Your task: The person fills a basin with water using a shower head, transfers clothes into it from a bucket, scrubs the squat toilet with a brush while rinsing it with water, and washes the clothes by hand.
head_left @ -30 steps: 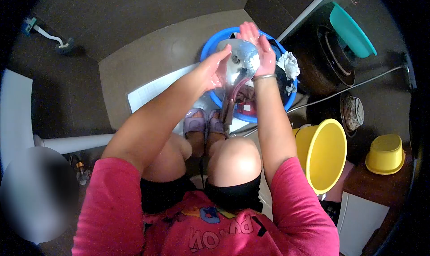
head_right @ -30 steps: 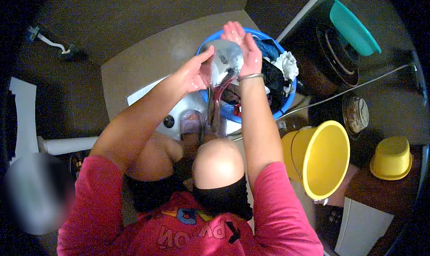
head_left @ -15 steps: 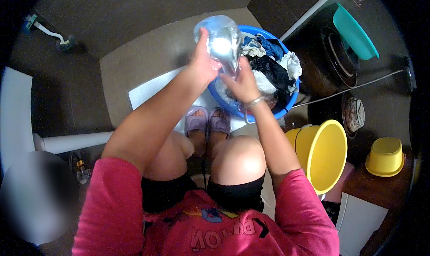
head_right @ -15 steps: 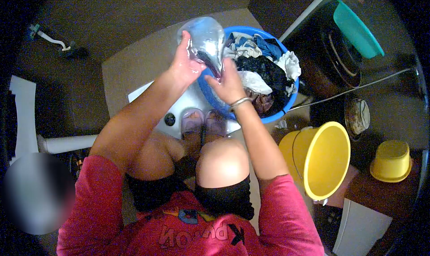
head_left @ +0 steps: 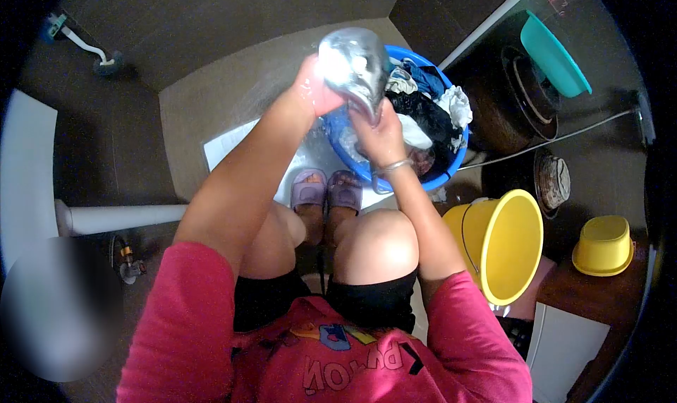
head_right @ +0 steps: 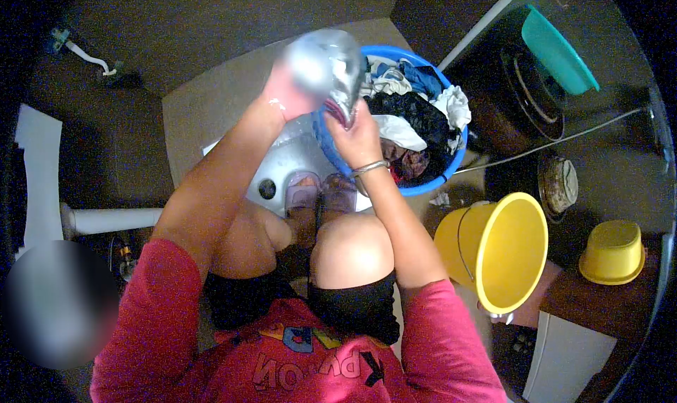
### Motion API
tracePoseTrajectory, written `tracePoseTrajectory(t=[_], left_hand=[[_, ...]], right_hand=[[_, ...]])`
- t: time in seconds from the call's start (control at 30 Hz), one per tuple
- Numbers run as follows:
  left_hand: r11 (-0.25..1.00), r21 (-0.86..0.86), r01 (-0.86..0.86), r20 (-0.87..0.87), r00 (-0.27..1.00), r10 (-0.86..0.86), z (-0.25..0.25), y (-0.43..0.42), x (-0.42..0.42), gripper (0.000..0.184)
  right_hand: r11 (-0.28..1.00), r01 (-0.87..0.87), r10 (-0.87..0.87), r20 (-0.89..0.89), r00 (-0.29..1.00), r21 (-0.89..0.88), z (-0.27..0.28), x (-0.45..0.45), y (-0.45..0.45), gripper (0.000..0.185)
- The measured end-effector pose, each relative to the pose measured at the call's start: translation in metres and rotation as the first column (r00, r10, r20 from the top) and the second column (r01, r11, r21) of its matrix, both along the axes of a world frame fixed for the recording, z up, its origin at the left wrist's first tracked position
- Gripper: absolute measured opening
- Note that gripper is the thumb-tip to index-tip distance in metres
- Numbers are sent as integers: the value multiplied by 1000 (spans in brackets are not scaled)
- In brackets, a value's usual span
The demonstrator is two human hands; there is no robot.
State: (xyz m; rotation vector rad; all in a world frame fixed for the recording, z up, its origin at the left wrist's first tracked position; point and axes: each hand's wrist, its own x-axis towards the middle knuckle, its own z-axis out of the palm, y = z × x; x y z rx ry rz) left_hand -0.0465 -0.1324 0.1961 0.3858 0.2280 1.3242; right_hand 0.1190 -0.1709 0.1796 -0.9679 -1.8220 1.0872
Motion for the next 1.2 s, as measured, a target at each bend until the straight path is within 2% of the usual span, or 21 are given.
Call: tracePoseTrajectory(t=[0.1, 0.13, 0.17, 0.2, 0.23, 0.27, 0.33, 0.43, 0.53, 0.57, 0.6, 0.63, 0.73, 0.8, 0.83, 0.87, 0.93, 1.03, 1.1, 1.13, 1.2], left_hand=[[950, -259, -176, -84, 984, 159, 4, 2, -2, 40], [922, 15, -386, -555, 764, 329, 5, 2, -1, 40], [841, 351, -411, -813, 313, 492, 9, 1, 2, 41], [842, 351, -410, -811, 316, 492, 10, -3, 6, 41], [711, 693, -124, -702, -341, 625, 8, -12, 13, 41], [601, 731, 323, -173, -765, 621, 10, -25, 20, 42], [589, 684, 430, -189, -676, 712, 14, -34, 42, 45], [615, 444, 651, -244, -573, 783, 8, -42, 65, 48], [515, 532, 672, -431, -308, 848, -14, -42, 78, 48], [539, 576, 615, -548, -199, 812, -16, -43, 79, 46], [573, 608, 549, -642, -84, 762, -8, -46, 77, 44], [788, 470, 399, -872, 71, 484, 2, -44, 71, 42], [707, 642, -298, -767, -252, 590, 13, -42, 70, 56], [733, 472, -489, -866, -103, 489, 10, -37, 82, 54], [911, 93, -402, -878, 398, 265, 6, -41, 85, 53], [966, -228, -123, -632, 773, -51, 5, -45, 88, 54], [986, -78, -148, -605, 793, 71, -7, -48, 92, 53], [918, -260, 299, -736, 553, -389, -20, -57, 84, 44], [902, -236, 361, -784, 478, -396, -30, -57, 87, 41], [884, -213, 416, -829, 402, -389, -34, -55, 87, 39], [858, -258, 443, -773, 438, -459, -20, -55, 83, 37]], right_hand=[[995, 97, -98, 105, 990, 15, -18, 15, 5, 30], [995, 96, -96, 107, 990, 12, -25, 19, 6, 30], [997, 72, -69, 141, 988, -21, -25, 22, 5, 29], [997, 52, -42, 173, 984, -52, -24, 25, 6, 29], [997, 56, -46, 176, 983, -50, -22, 29, 10, 29], [989, 71, -40, 225, 974, -129, -20, 35, 14, 28], [974, 89, -31, 269, 963, -208, -22, 36, 17, 27], [997, 77, -77, -8, 997, -1, -41, 33, 20, 26], [952, 94, -223, -451, 864, -291, -61, 43, 21, 11], [988, 132, -121, -127, 984, 81, -60, 52, 24, 9], [988, 129, -119, -129, 984, 79, -49, 51, 24, 9], [984, 95, -123, -195, 973, -148, -37, 51, 24, 11], [895, 42, -183, -281, 942, -443, 4, 42, 14, 19], [878, -104, -140, -459, 877, -468, 14, 33, 9, 20], [876, -172, -114, -541, 833, -450, 5, 31, 17, 26], [877, -174, -112, -542, 833, -448, 10, 29, 22, 26], [764, -440, -149, -794, 590, -471, 28, 26, 28, 35], [679, -541, -149, -814, 561, -497, 44, 28, 55, 51], [577, -548, -202, -756, 623, -606, 61, 29, 63, 64], [473, -734, -87, -855, 511, -487, 54, 33, 76, 68], [480, -747, -125, -879, 461, -460, 65, 27, 68, 65]])
